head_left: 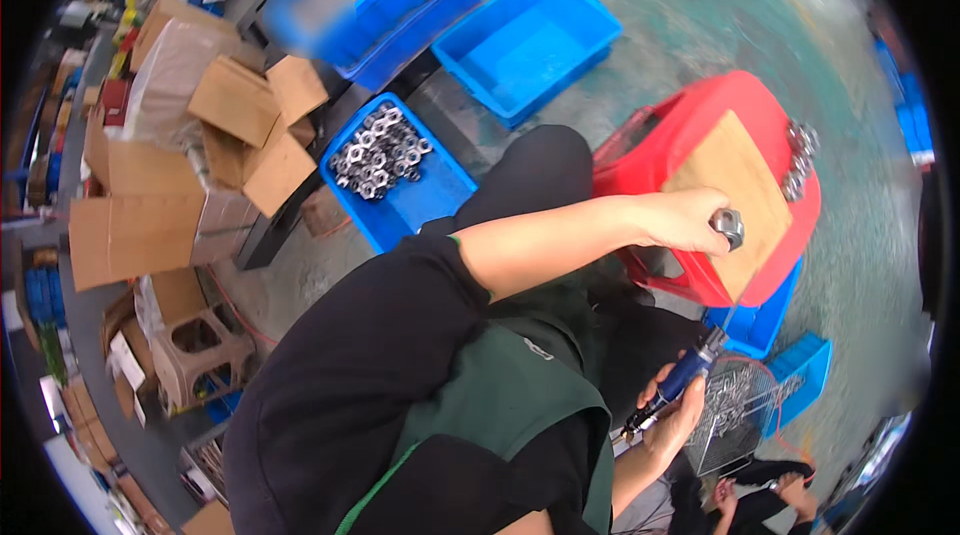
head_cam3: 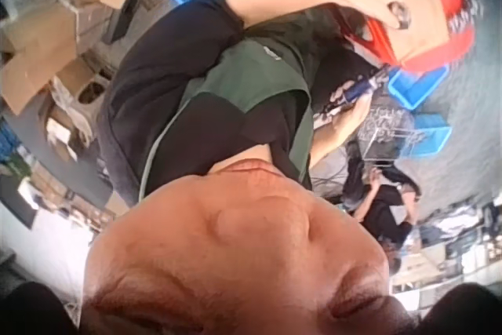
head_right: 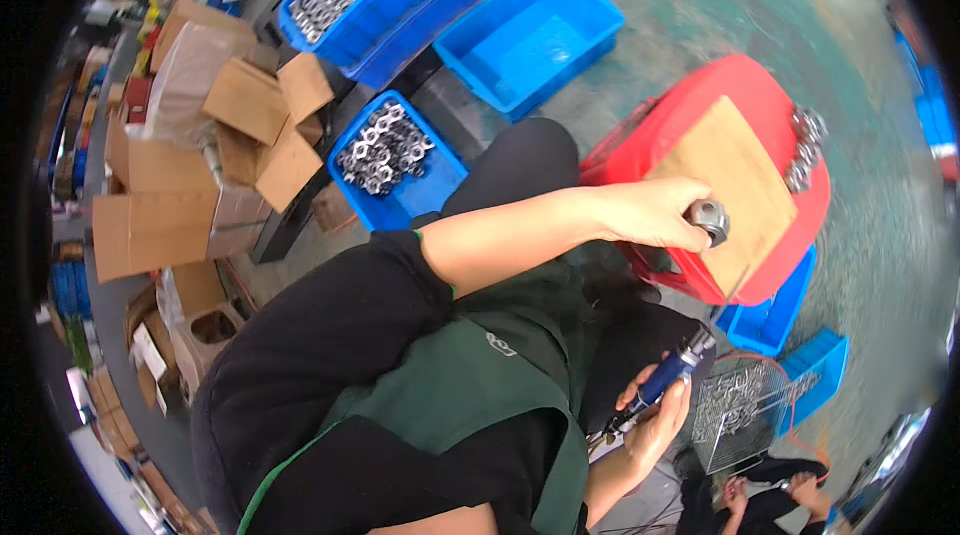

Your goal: Using a rotary tool to deburr or finish internal surfaces of metal industrial components.

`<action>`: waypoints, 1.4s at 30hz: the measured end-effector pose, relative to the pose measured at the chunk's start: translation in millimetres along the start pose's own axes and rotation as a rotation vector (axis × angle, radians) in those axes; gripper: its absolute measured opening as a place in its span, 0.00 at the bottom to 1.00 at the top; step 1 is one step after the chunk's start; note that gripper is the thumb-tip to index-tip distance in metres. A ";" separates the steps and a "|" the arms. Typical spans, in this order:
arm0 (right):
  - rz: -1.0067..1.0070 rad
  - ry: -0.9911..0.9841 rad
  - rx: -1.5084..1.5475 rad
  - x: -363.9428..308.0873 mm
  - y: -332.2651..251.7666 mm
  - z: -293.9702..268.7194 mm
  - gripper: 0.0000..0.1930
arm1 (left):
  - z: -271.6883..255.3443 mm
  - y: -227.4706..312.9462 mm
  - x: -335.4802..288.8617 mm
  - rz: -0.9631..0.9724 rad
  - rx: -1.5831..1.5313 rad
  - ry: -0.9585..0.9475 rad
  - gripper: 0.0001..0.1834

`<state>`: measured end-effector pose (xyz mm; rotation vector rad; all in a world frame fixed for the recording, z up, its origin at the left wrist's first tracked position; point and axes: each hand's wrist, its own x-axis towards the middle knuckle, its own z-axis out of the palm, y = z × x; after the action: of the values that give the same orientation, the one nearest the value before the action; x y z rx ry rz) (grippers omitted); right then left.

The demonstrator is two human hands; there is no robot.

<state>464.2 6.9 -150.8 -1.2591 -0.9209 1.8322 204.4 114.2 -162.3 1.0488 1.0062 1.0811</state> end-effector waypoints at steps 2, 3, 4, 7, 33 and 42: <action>0.010 0.042 -0.038 -0.7 -1.4 5.8 0.26 | -15.0 13.3 -15.5 0.060 0.117 0.114 0.12; 0.001 0.033 -0.048 0.0 -1.6 7.6 0.27 | -27.2 13.7 -21.3 0.057 0.112 0.126 0.12; 0.009 0.044 -0.058 1.7 -1.3 8.9 0.27 | -43.3 13.3 -24.7 0.148 0.189 0.204 0.12; 0.035 0.062 -0.083 5.0 -1.4 10.4 0.26 | -87.8 16.2 -48.9 0.167 0.235 0.497 0.16; 0.116 0.095 -0.319 21.2 -6.7 57.5 0.29 | -330.4 -267.0 -90.8 -0.747 1.245 0.240 0.28; 0.118 0.008 -0.332 22.7 -4.7 60.1 0.28 | -301.0 -271.3 -135.7 -0.754 1.247 0.268 0.26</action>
<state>401.9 19.3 -140.5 -1.5487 -1.2059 1.8119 -61.7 -11.8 -472.1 1.2694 2.1748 -0.1536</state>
